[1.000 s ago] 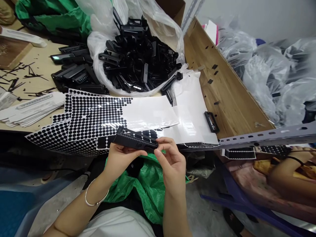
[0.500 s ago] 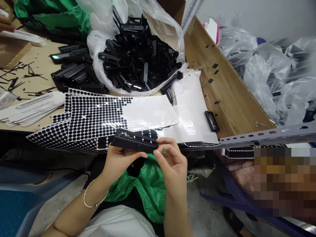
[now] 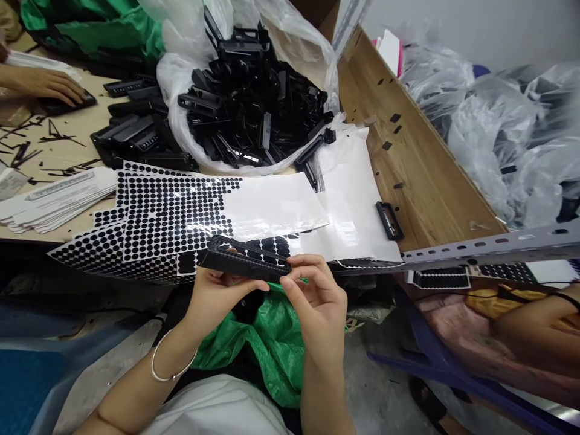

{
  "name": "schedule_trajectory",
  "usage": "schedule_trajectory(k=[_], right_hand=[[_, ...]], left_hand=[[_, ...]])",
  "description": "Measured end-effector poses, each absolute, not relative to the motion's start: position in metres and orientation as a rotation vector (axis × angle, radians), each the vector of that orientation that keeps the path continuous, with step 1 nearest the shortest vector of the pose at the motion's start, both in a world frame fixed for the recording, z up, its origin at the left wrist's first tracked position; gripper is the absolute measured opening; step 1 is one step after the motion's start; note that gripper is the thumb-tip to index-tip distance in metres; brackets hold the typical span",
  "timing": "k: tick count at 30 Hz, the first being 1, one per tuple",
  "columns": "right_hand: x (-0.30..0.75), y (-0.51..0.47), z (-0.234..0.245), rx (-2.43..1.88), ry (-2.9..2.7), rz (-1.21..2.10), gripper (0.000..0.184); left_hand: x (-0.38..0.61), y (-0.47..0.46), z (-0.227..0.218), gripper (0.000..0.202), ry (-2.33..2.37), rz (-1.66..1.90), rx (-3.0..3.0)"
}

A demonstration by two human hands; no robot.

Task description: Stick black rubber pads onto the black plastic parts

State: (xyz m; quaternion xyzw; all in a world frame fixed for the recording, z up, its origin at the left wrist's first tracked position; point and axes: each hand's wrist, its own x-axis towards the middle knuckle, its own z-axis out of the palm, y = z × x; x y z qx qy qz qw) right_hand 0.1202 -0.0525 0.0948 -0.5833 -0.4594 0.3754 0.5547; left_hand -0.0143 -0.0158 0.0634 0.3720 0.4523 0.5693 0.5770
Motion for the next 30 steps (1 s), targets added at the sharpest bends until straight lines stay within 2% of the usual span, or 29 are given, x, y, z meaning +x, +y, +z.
schedule_trajectory(k=[10, 17, 25, 30], right_hand=[[0.119, -0.04, 0.086, -1.37, -1.085, 0.861, 0.011], [0.117, -0.016, 0.071, -1.339, -1.13, 0.755, 0.001], [0.119, -0.003, 0.039, -1.355, -1.228, 0.688, 0.016], [0.125, 0.011, 0.011, -1.393, -1.29, 0.641, 0.023]], left_hand=[[-0.013, -0.004, 0.053, 0.03, 1.086, 1.315, 0.859], [-0.014, 0.022, 0.04, 0.033, 1.11, 1.352, 0.802], [-0.009, 0.047, 0.014, 0.042, 0.919, 1.305, 0.66], [-0.002, 0.061, -0.01, 0.04, 0.85, 1.235, 0.597]])
